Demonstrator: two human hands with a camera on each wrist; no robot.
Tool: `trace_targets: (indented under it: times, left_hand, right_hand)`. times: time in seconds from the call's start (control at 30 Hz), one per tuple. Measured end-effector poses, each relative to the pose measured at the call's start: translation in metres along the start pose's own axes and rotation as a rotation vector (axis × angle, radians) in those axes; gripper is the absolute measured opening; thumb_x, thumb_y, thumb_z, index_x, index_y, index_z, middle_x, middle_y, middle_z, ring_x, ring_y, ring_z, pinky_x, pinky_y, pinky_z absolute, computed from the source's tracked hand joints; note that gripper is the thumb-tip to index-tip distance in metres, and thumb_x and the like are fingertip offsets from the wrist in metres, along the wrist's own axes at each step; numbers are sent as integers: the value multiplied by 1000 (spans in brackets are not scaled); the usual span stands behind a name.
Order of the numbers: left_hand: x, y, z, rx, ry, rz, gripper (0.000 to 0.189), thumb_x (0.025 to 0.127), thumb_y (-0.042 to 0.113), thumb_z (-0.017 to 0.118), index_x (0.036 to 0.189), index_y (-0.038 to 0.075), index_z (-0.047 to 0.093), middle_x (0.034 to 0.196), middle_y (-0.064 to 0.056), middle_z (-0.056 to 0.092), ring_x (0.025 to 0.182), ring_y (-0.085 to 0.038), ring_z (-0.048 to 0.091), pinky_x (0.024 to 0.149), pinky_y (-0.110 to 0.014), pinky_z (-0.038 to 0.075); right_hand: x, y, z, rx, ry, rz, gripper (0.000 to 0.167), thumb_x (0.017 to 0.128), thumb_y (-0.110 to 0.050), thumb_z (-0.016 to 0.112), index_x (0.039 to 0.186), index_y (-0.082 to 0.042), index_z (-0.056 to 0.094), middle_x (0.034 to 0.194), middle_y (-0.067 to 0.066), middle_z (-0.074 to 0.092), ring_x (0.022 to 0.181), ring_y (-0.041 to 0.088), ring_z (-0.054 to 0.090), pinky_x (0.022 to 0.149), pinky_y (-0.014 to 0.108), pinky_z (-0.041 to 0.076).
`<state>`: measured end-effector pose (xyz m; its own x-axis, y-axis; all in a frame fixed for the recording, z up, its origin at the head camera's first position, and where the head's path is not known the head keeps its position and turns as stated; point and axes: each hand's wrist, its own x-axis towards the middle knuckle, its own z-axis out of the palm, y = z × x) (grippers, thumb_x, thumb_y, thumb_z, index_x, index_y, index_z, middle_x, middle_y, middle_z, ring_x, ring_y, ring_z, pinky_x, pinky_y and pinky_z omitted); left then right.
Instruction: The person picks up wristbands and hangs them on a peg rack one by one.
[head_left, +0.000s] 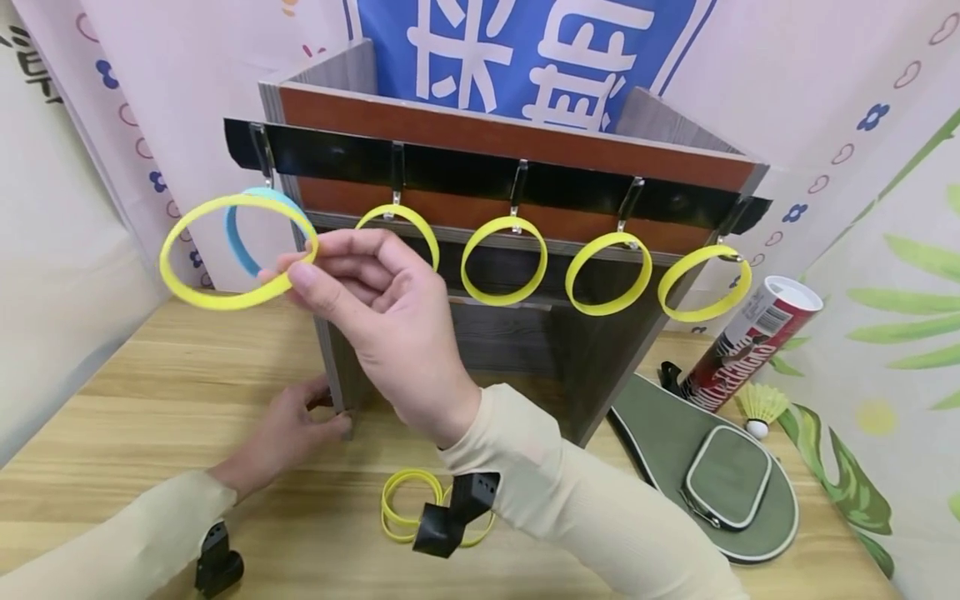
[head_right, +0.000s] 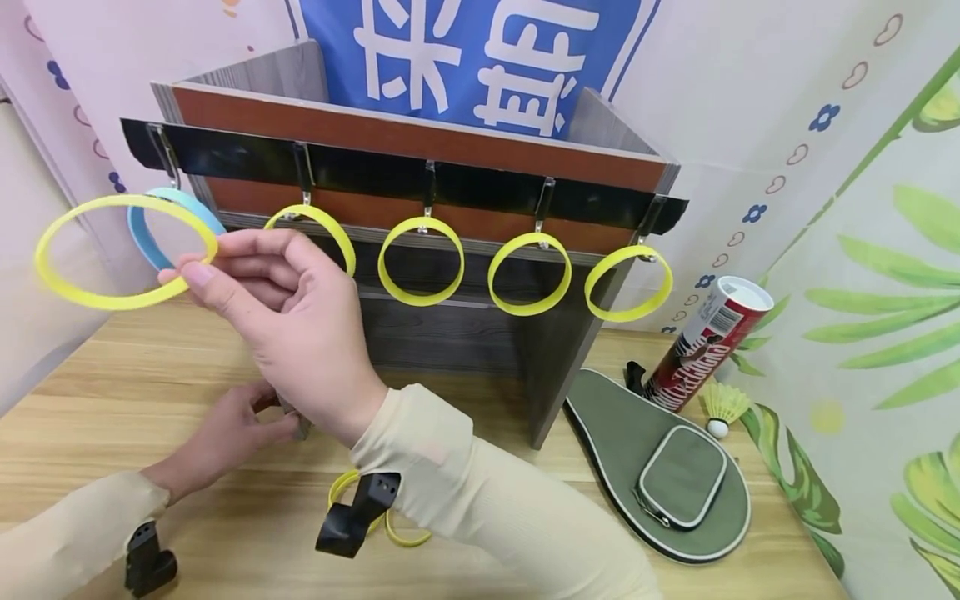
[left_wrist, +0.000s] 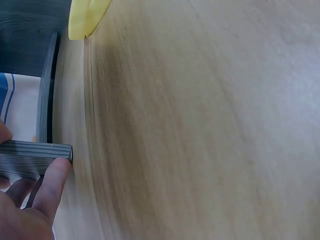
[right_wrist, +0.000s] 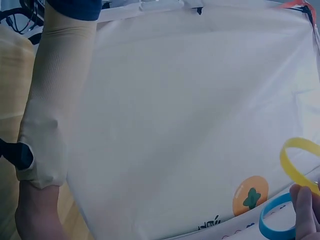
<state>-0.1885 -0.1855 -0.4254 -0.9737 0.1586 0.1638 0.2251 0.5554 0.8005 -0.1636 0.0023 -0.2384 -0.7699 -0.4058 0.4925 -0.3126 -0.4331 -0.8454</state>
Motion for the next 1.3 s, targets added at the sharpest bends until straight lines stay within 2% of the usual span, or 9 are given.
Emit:
trace_targets:
  times: [0.1,0.33,0.6,0.73,0.83,0.97,1.2,1.3]
  left_hand:
    - [0,0,1,-1,1,12,43,92,7,72,134,0,64,121,-16,75,103,-14,65,79,-21,54]
    - [0,-2,1,-9,13,35,41,92,4,71,132,-1,65,118,-16,75,97,-3,63,78,-21,54]
    - [0,-2,1,-4,8,24,43,92,6,73,134,-1,65,119,-17,75,97,-7,63,76,-20,53]
    - [0,-3,1,-6,13,33,40,92,6,73,131,1,66,118,-15,75,97,-6,62,76,-19,53]
    - [0,-2,2,1,10,24,41,93,7,74,132,0,65,120,-16,75,101,-8,63,79,-19,53]
    - [-1,-1,2,3,1,10,43,93,8,74,134,0,64,122,-16,75,104,-14,64,79,-20,54]
    - [-1,0,1,-15,-3,6,44,93,8,74,135,0,63,122,-17,74,99,-14,62,75,-20,53]
    - [0,-1,1,-21,-3,6,43,94,8,73,134,0,64,121,-17,74,97,-12,61,74,-20,53]
  right_hand:
    - [2,0,0,1,49,14,25,99,7,62,123,9,55,126,40,65,103,18,74,98,42,60]
    - [6,3,2,17,79,6,24,99,8,63,121,10,54,123,40,65,94,8,71,97,41,60]
    - [6,7,4,-2,119,13,23,97,7,66,118,10,57,116,36,67,88,2,69,94,38,62]
    - [5,9,3,-24,123,34,25,96,6,67,120,10,57,113,33,67,88,4,70,92,38,62]
    - [3,11,2,-68,118,46,26,96,5,67,120,10,58,113,32,67,92,22,76,91,37,63]
    - [0,13,-1,-134,97,51,27,97,4,67,122,9,59,115,31,68,104,42,75,91,35,63]
    - [-3,14,-3,-190,68,51,29,97,1,69,125,7,60,120,29,69,101,23,77,94,29,61]
    - [-5,14,-3,-184,45,58,29,98,1,67,126,7,60,122,30,69,106,28,77,96,29,60]
